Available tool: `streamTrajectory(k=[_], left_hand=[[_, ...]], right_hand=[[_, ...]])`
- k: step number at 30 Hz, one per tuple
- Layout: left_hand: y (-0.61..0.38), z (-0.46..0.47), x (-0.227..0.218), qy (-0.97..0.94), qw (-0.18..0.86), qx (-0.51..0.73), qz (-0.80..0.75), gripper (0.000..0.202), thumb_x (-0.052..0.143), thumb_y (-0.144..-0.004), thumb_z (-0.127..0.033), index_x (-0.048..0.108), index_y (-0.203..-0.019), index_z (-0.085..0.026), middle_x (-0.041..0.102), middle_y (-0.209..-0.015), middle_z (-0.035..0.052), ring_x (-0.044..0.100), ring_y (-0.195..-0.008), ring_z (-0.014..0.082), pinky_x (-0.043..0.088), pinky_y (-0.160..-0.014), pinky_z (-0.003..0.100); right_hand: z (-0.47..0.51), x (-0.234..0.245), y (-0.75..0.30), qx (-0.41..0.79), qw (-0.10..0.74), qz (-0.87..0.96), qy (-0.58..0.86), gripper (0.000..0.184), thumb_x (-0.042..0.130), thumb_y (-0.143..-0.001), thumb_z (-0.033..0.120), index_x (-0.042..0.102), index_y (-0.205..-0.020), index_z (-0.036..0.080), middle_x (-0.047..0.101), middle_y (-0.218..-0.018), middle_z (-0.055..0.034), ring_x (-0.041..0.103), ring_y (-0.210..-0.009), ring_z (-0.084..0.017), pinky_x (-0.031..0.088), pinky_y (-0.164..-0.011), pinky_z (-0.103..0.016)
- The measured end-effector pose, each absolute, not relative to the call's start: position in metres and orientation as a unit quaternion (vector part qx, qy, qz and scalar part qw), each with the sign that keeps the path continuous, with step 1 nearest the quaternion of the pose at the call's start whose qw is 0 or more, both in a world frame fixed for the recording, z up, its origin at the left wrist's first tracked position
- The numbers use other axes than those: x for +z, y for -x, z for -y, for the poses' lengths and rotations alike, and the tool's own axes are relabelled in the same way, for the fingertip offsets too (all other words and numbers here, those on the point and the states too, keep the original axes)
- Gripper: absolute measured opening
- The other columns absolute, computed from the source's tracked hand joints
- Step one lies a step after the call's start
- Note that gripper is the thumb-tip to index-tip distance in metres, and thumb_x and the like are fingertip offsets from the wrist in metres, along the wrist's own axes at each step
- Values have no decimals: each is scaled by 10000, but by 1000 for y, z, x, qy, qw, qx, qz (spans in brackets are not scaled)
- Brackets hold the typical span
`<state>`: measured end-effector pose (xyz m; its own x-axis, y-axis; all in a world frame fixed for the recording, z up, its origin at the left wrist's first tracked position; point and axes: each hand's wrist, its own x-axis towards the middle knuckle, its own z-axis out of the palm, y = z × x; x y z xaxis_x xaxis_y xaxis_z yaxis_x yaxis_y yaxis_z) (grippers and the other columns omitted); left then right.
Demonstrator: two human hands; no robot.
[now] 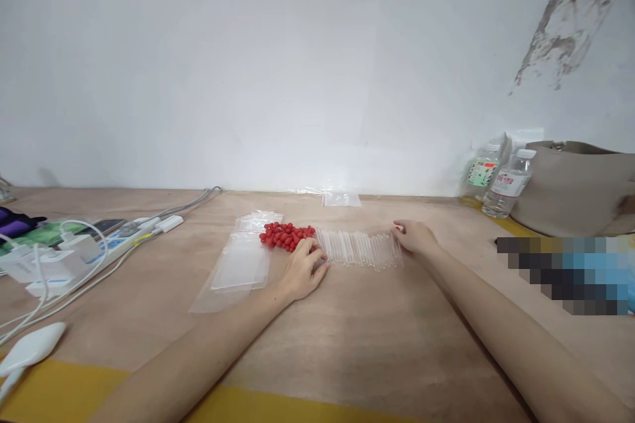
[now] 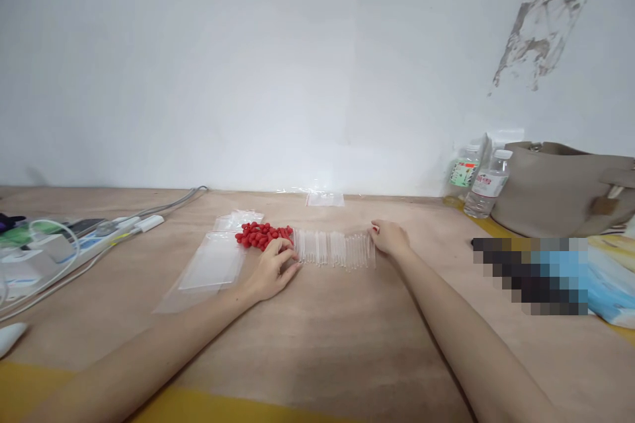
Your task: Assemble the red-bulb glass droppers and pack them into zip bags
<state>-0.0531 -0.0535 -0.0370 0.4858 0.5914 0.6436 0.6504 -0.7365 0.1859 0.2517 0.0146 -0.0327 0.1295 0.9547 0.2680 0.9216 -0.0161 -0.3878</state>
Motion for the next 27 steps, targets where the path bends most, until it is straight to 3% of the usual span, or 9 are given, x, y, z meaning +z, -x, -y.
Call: streamTrajectory(k=[4, 10, 18, 23, 27], left_hand=[[52, 57, -35, 858, 62, -353, 369, 65, 507, -758, -194, 553, -797, -169, 476, -918, 61, 451, -854, 184, 417, -752, 327], [51, 57, -21, 836, 119, -329, 422, 98, 512, -759, -255, 561, -788, -175, 503, -897, 67, 446, -833, 209, 393, -746, 362], [23, 24, -8, 780, 166, -251, 549, 252, 499, -742, -350, 603, -733, -121, 442, -1120, 168, 367, -1042, 313, 297, -849, 433], [0, 15, -2, 766, 176, -140, 602, 308, 503, -699, -312, 637, -848, -77, 439, -1166, 201, 339, -1076, 355, 251, -851, 446], [-9, 12, 1, 751, 183, -90, 628, 315, 498, -705, -311, 653, -867, -90, 493, -1101, 206, 341, -1060, 362, 232, -835, 460]], right_hand=[[-11, -31, -257, 25, 241, 636, 732, 398, 467, -745, 407, 598, -1029, 163, 645, -889, -103, 579, -822, -225, 391, -648, -281], [2, -32, -270, 96, 220, 616, 750, 333, 516, -679, 484, 621, -611, 175, 639, -627, -48, 577, -579, -158, 347, -477, -224], [2, -38, -262, 94, 222, 612, 753, 265, 529, -691, 377, 575, -519, 180, 611, -553, -45, 564, -547, -153, 328, -469, -221], [3, -38, -252, 49, 259, 605, 751, 214, 504, -721, 352, 613, -710, 169, 649, -760, -90, 584, -704, -189, 361, -548, -243], [4, -39, -250, 24, 298, 594, 747, 305, 472, -748, 335, 585, -947, 133, 644, -846, -101, 581, -786, -203, 386, -616, -264]])
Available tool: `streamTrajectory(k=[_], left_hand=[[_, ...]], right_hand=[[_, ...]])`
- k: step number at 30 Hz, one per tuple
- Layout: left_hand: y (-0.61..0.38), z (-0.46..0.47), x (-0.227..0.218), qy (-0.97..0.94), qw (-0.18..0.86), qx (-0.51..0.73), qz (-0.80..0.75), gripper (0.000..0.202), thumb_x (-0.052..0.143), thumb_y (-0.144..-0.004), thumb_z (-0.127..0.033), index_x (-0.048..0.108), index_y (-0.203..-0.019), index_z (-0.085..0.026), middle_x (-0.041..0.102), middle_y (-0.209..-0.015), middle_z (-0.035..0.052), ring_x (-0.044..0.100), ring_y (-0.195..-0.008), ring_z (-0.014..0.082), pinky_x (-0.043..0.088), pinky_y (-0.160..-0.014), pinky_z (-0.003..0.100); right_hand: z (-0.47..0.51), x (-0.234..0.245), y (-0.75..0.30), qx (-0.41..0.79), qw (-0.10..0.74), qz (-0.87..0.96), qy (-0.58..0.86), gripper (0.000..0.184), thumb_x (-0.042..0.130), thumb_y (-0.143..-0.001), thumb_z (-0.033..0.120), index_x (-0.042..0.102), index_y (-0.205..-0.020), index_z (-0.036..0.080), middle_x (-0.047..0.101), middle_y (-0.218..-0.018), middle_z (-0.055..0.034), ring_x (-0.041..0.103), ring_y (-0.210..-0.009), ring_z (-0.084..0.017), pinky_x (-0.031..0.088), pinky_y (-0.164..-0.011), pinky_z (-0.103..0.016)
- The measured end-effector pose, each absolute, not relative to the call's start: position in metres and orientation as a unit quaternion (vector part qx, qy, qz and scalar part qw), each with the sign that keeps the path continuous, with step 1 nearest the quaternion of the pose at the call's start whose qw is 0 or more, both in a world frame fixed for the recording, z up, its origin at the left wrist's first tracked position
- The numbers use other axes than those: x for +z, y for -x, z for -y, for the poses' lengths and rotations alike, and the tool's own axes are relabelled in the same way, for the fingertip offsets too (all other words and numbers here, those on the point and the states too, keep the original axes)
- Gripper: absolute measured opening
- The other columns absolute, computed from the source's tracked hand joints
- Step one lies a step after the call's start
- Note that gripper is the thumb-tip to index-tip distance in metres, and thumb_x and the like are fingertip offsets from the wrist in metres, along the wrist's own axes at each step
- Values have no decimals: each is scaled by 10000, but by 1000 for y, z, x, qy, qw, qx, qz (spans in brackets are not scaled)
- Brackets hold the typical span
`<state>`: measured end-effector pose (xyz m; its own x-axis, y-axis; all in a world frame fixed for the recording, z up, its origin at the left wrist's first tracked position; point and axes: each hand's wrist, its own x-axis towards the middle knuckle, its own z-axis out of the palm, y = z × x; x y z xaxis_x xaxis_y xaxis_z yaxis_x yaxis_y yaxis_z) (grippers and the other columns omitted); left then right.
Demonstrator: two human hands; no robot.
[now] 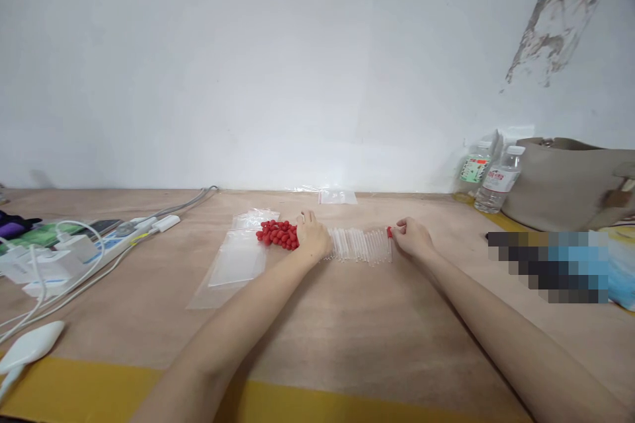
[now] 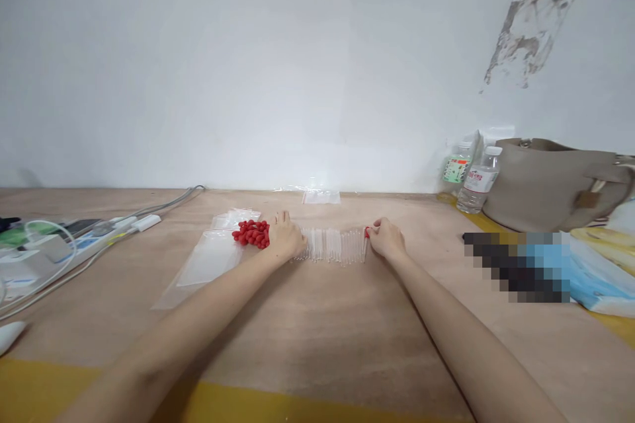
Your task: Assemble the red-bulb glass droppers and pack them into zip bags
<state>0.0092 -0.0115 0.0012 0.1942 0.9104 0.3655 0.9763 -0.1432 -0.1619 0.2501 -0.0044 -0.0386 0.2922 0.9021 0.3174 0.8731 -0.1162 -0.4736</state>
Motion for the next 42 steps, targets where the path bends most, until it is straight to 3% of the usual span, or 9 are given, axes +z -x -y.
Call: streamTrajectory(k=[2, 7, 13, 18, 22, 27, 34, 42], left_hand=[[-12, 10, 2, 751, 186, -83, 628, 298, 517, -699, -287, 658, -865, -84, 509, -1073, 212, 328, -1064, 366, 223, -833, 457], [-17, 5, 3, 755, 193, -74, 622, 217, 554, -670, -156, 665, -835, -71, 532, -1024, 212, 343, -1033, 352, 232, -813, 441], [-4, 10, 10, 770, 188, -109, 600, 185, 480, -744, -119, 639, -793, -38, 524, -949, 222, 412, -950, 326, 305, -754, 425], [27, 38, 4, 862, 134, -185, 453, 211, 352, -876, -218, 539, -861, -121, 535, -875, 93, 479, -855, 199, 384, -727, 304], [50, 57, -18, 891, 73, -258, 366, 184, 326, -894, -234, 492, -853, -167, 538, -777, 24, 514, -707, 148, 424, -627, 259], [60, 56, -38, 894, 100, -315, 302, 220, 367, -874, -161, 491, -1055, -154, 576, -874, 47, 552, -777, 139, 457, -684, 251], [59, 51, -41, 901, 123, -317, 270, 244, 388, -850, -109, 525, -1045, -162, 574, -1002, 66, 556, -876, 144, 471, -751, 254], [58, 51, -41, 910, 137, -309, 241, 247, 387, -848, -111, 543, -1037, -145, 614, -954, 76, 585, -812, 153, 496, -699, 272]], right_hand=[[6, -37, -248, 12, 317, 595, 738, 307, 450, -762, 312, 585, -974, 135, 643, -862, -99, 578, -803, -201, 389, -640, -267], [15, -33, -227, -17, 348, 656, 670, 232, 448, -769, 271, 645, -819, 160, 632, -793, -77, 563, -764, -187, 394, -677, -275], [41, -39, -188, -28, 431, 725, 537, 221, 476, -790, 282, 613, -903, 151, 599, -769, -70, 537, -758, -190, 415, -701, -318], [63, -42, -174, -1, 482, 755, 446, 160, 463, -812, 260, 600, -845, 184, 553, -755, -54, 517, -746, -173, 427, -692, -309], [72, -43, -170, 49, 475, 780, 404, 135, 459, -821, 238, 578, -862, 188, 568, -804, -48, 530, -759, -159, 434, -684, -289], [74, -47, -166, 55, 445, 814, 370, 137, 478, -819, 227, 592, -890, 196, 596, -803, -37, 541, -741, -146, 433, -678, -282], [71, -48, -165, 7, 431, 823, 370, 150, 509, -799, 216, 613, -904, 196, 589, -787, -49, 528, -730, -158, 426, -667, -300], [75, -45, -165, 69, 432, 824, 361, 138, 495, -810, 219, 609, -885, 204, 610, -814, -36, 541, -766, -147, 437, -702, -289]])
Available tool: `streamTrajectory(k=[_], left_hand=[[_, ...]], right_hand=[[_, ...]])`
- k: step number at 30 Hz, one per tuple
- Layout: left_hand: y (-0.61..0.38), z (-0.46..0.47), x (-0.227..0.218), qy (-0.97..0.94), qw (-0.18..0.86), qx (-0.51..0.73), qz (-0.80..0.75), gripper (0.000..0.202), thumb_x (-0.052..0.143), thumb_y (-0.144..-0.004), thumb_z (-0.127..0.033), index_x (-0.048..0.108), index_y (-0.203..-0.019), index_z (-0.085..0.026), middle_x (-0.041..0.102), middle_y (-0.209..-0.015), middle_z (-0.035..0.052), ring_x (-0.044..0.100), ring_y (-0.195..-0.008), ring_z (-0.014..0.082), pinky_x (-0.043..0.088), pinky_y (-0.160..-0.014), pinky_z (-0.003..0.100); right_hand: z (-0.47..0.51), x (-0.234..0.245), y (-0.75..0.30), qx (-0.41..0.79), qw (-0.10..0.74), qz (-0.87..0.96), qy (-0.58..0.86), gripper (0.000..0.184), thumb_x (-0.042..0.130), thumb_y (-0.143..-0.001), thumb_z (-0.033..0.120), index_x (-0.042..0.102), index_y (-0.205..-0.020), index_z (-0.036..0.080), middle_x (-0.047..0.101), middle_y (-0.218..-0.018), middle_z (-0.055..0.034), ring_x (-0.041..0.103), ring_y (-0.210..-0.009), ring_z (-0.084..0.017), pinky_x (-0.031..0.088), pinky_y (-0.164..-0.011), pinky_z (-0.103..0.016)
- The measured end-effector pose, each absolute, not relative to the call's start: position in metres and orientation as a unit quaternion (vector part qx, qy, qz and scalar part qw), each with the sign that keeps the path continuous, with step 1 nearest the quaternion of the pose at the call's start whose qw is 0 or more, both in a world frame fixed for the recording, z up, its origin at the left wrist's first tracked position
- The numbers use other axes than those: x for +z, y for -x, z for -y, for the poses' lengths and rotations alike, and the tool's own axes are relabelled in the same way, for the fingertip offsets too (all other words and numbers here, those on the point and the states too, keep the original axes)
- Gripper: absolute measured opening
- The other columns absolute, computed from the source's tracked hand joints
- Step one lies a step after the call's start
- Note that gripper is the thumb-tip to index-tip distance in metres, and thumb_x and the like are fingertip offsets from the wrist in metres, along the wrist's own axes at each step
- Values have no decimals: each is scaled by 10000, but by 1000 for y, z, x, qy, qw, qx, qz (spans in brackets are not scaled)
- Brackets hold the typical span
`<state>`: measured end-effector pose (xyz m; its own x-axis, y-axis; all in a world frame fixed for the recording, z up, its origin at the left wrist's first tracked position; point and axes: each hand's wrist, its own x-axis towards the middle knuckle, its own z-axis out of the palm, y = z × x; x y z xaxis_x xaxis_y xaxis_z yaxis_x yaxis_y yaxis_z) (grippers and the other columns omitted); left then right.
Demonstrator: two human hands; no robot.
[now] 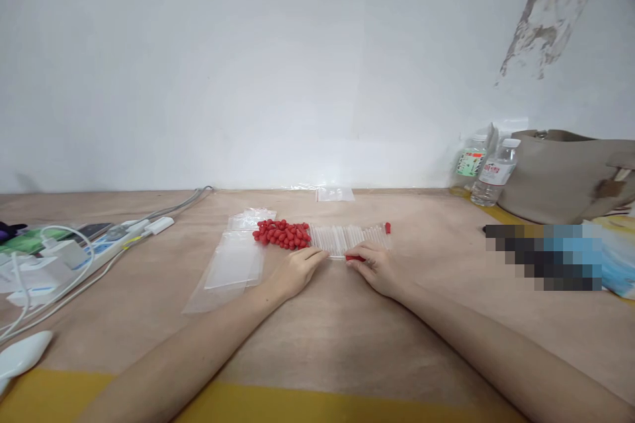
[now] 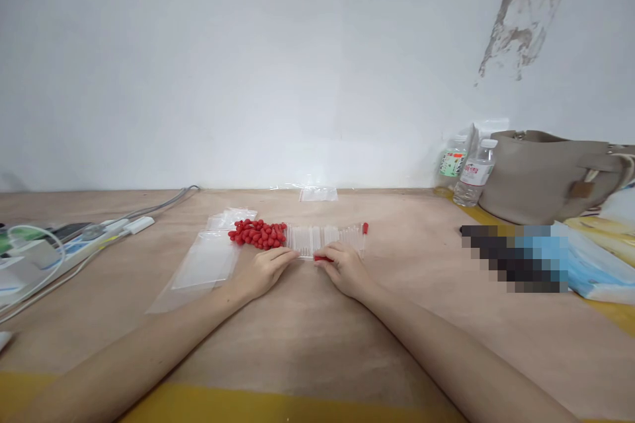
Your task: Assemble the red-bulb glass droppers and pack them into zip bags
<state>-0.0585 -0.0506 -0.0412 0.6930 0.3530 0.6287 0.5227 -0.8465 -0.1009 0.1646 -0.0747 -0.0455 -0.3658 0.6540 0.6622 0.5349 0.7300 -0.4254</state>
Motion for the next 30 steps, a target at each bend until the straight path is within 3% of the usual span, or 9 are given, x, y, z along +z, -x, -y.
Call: streamTrajectory(k=[12, 21, 30], left_hand=[[58, 52, -39, 917, 160, -317, 183, 284, 335, -854, -80, 546, -1036, -134, 618, -902, 76, 565, -777, 143, 490, -651, 252], [55, 57, -35, 928, 204, -257, 175, 256, 332, -875, -106, 521, -1048, -111, 606, -836, 76, 537, -722, 148, 470, -631, 260], [54, 53, -40, 909, 156, -318, 220, 243, 363, -880, -164, 529, -1056, -141, 593, -916, 72, 539, -821, 142, 466, -715, 258]], right_hand=[[78, -47, -162, 98, 437, 829, 333, 115, 493, -809, 247, 598, -826, 203, 612, -745, -17, 554, -686, -122, 439, -629, -248], [81, -47, -163, 47, 391, 862, 318, 160, 456, -830, 240, 600, -879, 190, 601, -755, -47, 540, -702, -141, 435, -632, -267], [74, -45, -165, 14, 389, 858, 336, 153, 465, -824, 258, 597, -851, 183, 608, -758, -56, 542, -723, -160, 433, -663, -298]])
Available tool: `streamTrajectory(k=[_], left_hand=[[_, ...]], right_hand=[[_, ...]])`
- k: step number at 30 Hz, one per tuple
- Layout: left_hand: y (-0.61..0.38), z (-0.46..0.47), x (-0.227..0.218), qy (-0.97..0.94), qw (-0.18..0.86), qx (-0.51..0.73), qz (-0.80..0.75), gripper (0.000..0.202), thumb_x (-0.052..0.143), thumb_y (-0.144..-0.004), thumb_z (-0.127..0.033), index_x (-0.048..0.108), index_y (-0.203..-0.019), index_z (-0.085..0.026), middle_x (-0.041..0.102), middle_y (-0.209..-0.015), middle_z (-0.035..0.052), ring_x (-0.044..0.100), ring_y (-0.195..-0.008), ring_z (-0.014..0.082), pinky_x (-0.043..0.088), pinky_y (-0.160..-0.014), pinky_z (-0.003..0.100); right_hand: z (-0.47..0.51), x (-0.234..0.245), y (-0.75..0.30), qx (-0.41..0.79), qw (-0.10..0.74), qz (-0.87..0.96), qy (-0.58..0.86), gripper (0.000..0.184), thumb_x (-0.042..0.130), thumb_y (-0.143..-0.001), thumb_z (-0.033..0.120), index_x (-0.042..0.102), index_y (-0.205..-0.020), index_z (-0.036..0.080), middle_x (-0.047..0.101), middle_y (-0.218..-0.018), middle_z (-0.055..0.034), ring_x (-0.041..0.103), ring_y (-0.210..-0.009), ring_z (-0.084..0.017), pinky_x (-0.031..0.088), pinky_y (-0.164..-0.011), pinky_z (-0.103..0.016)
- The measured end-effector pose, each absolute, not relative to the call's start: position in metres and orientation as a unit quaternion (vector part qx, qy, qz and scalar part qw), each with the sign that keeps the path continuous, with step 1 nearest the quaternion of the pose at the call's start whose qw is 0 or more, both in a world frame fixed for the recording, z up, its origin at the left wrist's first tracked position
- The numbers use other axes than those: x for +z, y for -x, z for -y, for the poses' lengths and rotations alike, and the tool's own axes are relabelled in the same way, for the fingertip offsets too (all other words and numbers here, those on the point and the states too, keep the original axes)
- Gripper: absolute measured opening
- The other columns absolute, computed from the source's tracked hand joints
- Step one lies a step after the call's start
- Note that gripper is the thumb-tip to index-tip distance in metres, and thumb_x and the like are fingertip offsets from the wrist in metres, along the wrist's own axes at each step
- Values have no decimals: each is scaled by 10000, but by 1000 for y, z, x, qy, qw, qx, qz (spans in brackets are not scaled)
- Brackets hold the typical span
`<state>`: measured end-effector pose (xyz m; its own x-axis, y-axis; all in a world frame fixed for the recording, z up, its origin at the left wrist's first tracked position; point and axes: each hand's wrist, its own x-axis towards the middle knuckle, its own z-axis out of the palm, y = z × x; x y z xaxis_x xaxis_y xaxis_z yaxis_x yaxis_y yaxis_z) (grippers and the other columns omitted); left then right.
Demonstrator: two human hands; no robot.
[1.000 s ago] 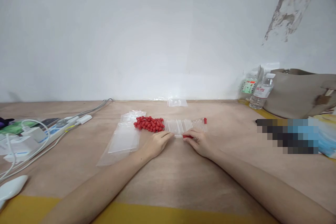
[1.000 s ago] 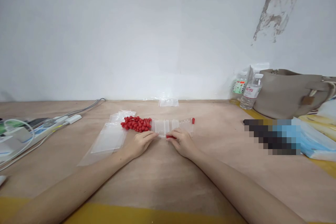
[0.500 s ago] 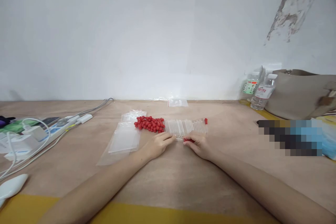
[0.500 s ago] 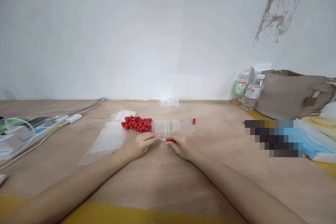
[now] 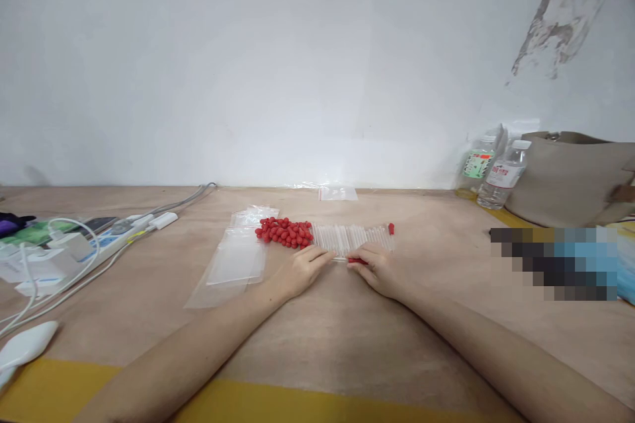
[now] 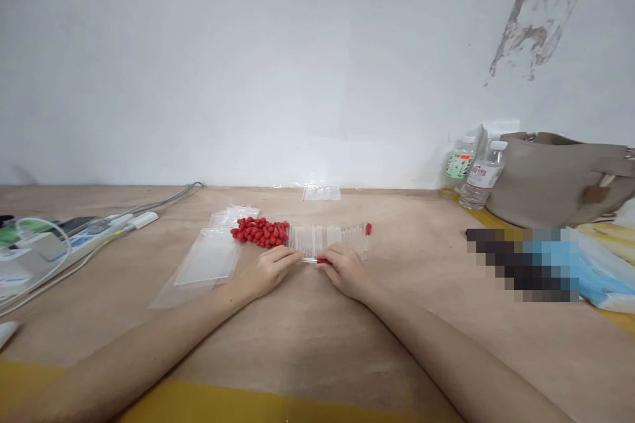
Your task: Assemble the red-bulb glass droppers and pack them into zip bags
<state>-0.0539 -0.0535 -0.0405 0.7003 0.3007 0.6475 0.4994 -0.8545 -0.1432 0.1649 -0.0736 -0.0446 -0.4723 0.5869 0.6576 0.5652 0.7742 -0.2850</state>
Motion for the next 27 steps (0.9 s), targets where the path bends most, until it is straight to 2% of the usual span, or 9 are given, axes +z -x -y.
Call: streamTrajectory(k=[3, 6, 11, 27], left_hand=[[54, 54, -37, 903, 157, -313, 247, 215, 419, -867, -247, 575, -970, -140, 594, -790, 56, 533, -738, 145, 457, -658, 256], [53, 57, -35, 904, 177, -304, 245, 208, 426, -864, -256, 605, -890, -152, 576, -693, 38, 512, -664, 139, 436, -611, 253], [54, 61, -34, 900, 189, -318, 228, 193, 438, -858, -235, 604, -884, -139, 573, -698, 45, 511, -668, 136, 426, -610, 244], [52, 62, -34, 915, 194, -295, 196, 228, 381, -880, -229, 584, -927, -135, 554, -668, 39, 513, -628, 129, 427, -589, 240]], right_hand=[[72, -47, -171, 8, 403, 845, 351, 145, 506, -802, 269, 596, -883, 188, 616, -759, -54, 545, -729, -170, 434, -675, -315], [72, -49, -175, 13, 407, 838, 363, 133, 534, -784, 279, 596, -859, 187, 609, -745, -50, 538, -705, -165, 438, -652, -305], [76, -48, -173, 7, 396, 855, 334, 114, 478, -816, 230, 579, -818, 179, 581, -740, -47, 513, -700, -152, 421, -638, -282], [79, -50, -168, -35, 371, 879, 297, 188, 419, -847, 264, 582, -861, 173, 566, -722, -66, 507, -673, -158, 423, -608, -281]])
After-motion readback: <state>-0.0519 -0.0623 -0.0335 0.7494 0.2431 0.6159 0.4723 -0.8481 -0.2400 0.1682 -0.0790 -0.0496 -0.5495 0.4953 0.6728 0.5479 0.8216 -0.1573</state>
